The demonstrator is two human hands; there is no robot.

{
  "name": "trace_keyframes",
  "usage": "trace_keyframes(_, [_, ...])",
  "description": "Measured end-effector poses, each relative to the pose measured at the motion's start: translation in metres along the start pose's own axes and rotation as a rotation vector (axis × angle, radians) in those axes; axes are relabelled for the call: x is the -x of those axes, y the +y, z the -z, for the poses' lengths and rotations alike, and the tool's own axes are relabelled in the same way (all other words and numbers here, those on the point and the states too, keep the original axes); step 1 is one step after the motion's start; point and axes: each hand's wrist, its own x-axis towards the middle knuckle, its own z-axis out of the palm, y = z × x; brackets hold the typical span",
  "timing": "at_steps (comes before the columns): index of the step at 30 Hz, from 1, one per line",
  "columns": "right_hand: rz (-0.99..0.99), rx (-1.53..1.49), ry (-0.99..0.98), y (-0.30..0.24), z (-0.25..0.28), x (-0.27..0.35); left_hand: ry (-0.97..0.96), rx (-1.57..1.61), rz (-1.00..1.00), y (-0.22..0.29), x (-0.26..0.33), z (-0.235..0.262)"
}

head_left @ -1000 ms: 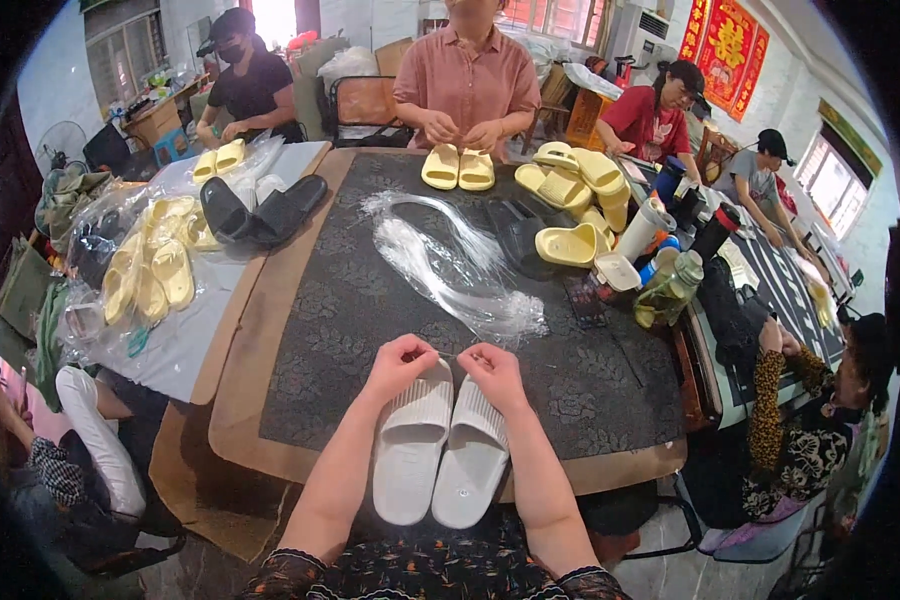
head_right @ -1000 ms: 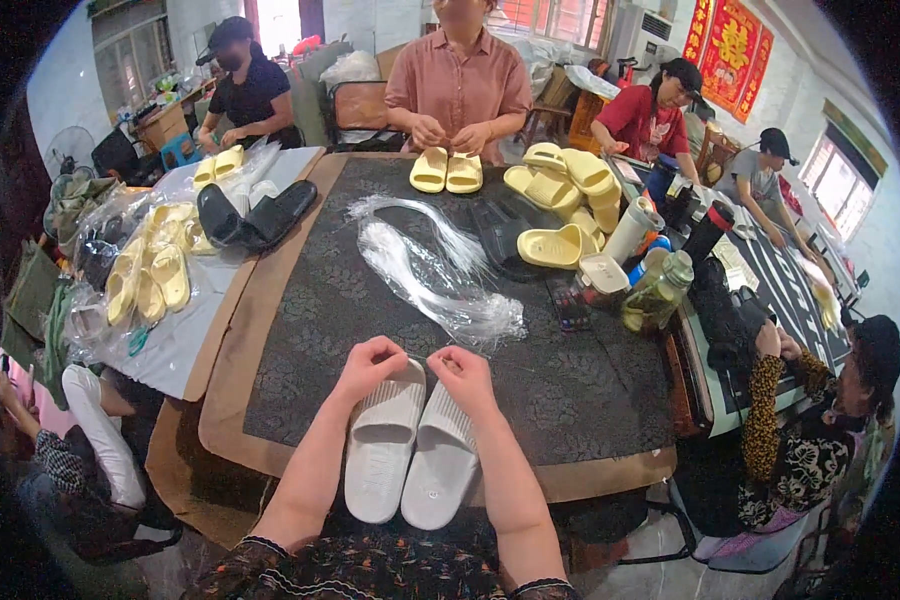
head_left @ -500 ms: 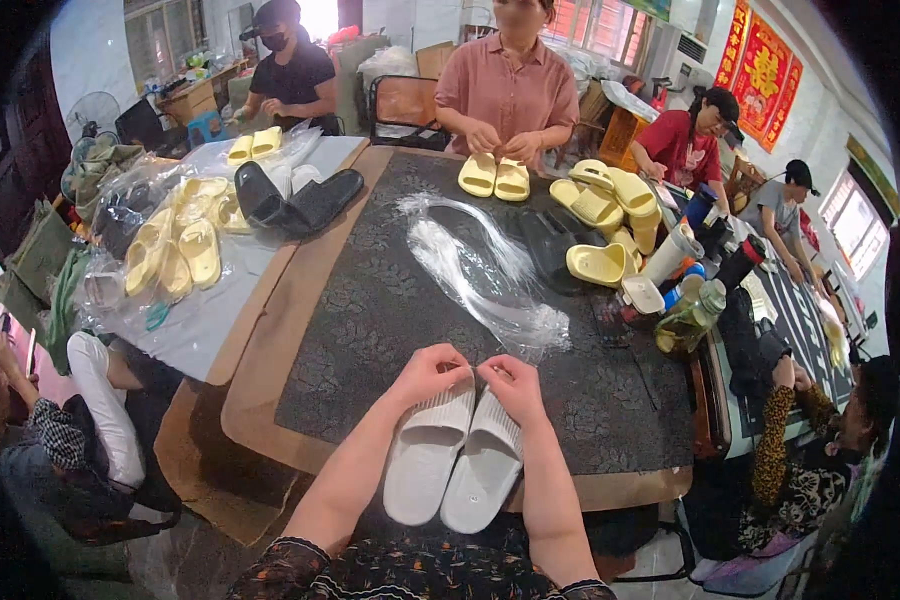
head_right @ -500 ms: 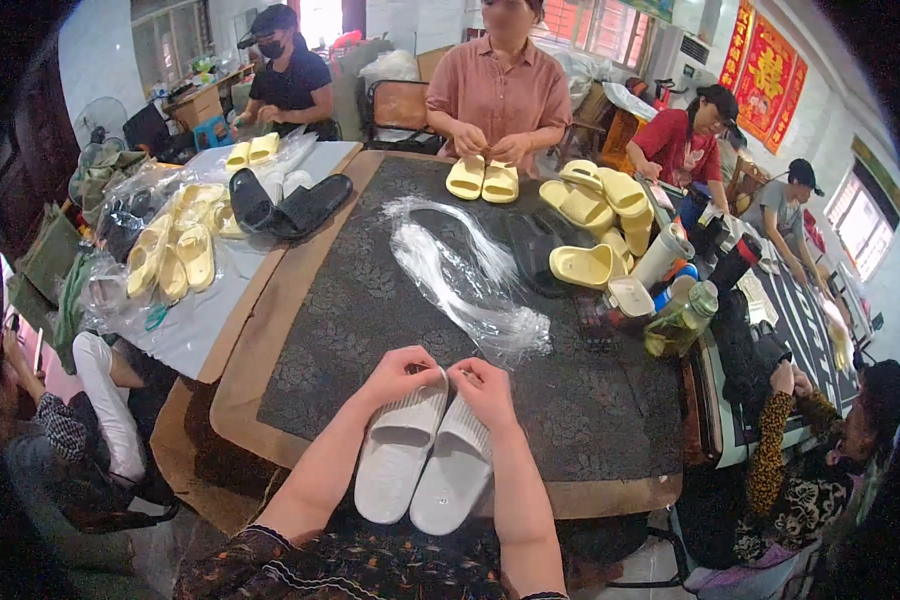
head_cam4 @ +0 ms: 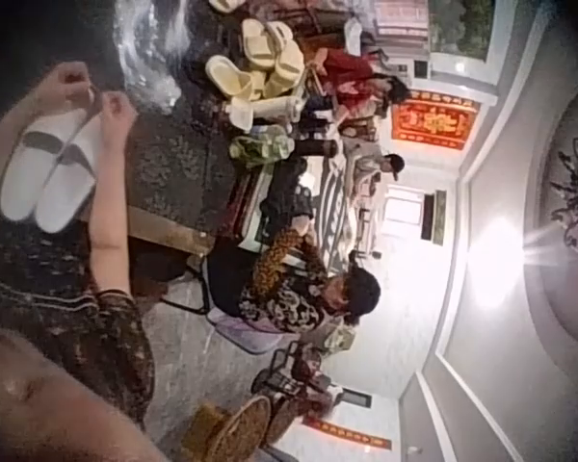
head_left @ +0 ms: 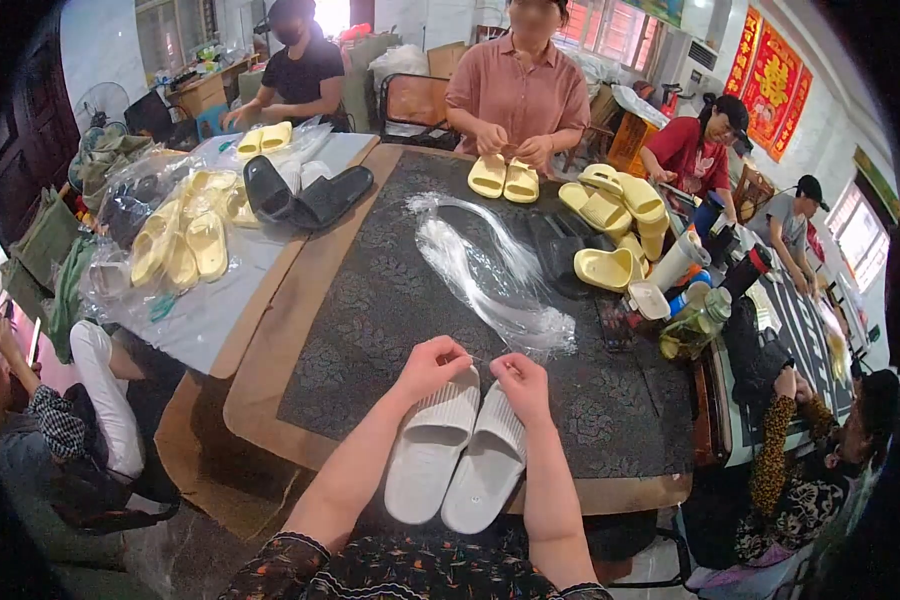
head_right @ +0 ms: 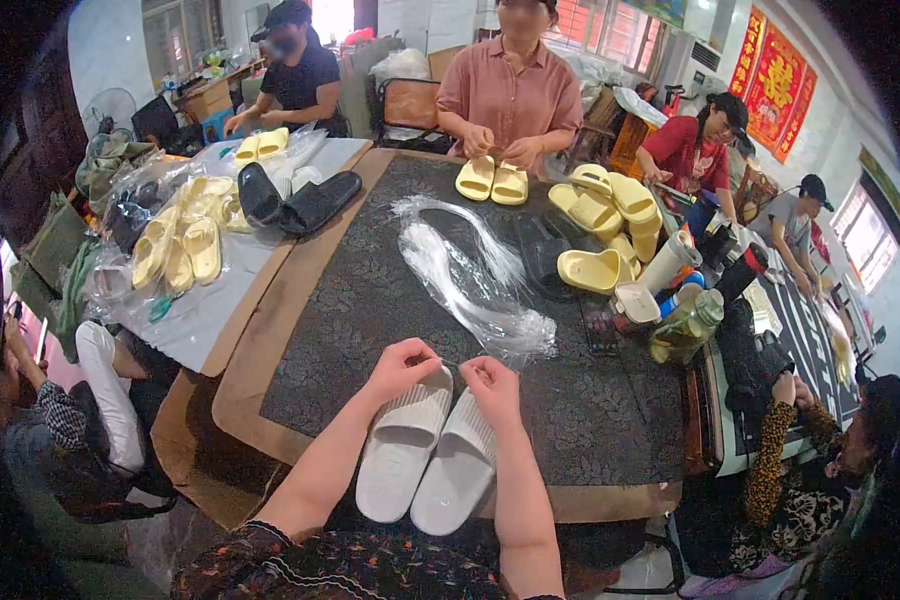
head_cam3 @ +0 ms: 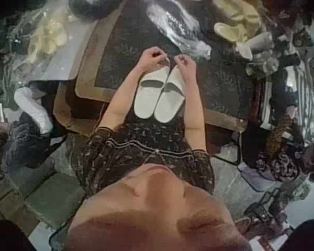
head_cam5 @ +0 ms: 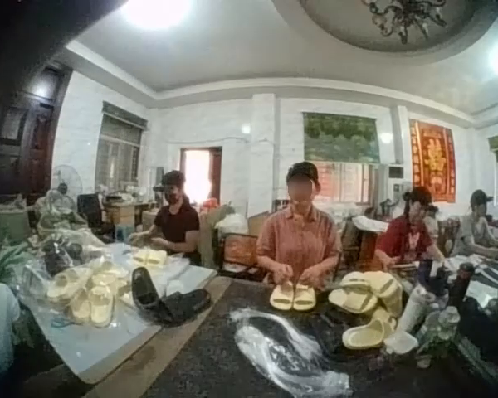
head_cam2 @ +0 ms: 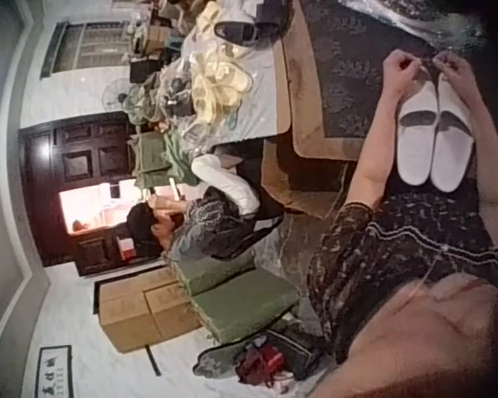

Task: Inspecting and cleaning foam slippers by removing excess material at a production table.

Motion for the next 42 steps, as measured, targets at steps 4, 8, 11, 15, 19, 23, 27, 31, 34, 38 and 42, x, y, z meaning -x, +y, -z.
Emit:
trace_keyframes(4, [0.102,0.06,-0.066,0.005,-0.001,0.001,-0.062,0.0,0.005,0.003,0.001,-0.002])
trace_keyframes(8, [0.014,0.013,-0.006,-0.004,0.001,0.001,-0.042,-0.004,0.078,-0.002,-0.001,0.002])
trace_keyframes(11, [0.024,0.022,0.001,-0.013,-0.001,0.003,0.129,0.293,0.137,-0.017,-0.009,0.01])
trace_keyframes(15, [-0.004,-0.01,0.011,0.007,0.005,-0.002,0.435,0.596,0.309,-0.011,-0.042,0.047])
trace_keyframes(19, [0.033,0.049,-0.007,-0.011,0.001,-0.001,0.684,0.595,0.19,-0.042,-0.098,0.124])
trace_keyframes(23, [-0.015,0.015,-0.027,-0.008,0.0,0.001,0.68,0.432,0.109,-0.062,-0.145,0.193])
trace_keyframes(27, [-0.067,0.074,-0.045,-0.011,-0.004,0.001,0.69,0.403,0.158,-0.078,-0.176,0.248])
trace_keyframes(31, [-0.111,0.057,-0.033,-0.007,0.0,0.0,0.718,0.481,0.259,-0.09,-0.201,0.266])
trace_keyframes(34, [-0.111,0.013,-0.017,-0.006,-0.003,-0.001,0.739,0.63,0.258,-0.103,-0.21,0.284])
trace_keyframes(38, [-0.132,0.057,-0.05,-0.005,0.0,-0.005,0.607,0.835,0.216,-0.114,-0.218,0.302])
trace_keyframes(42, [-0.146,0.059,-0.07,-0.005,0.002,-0.002,0.606,0.882,0.143,-0.105,-0.217,0.311])
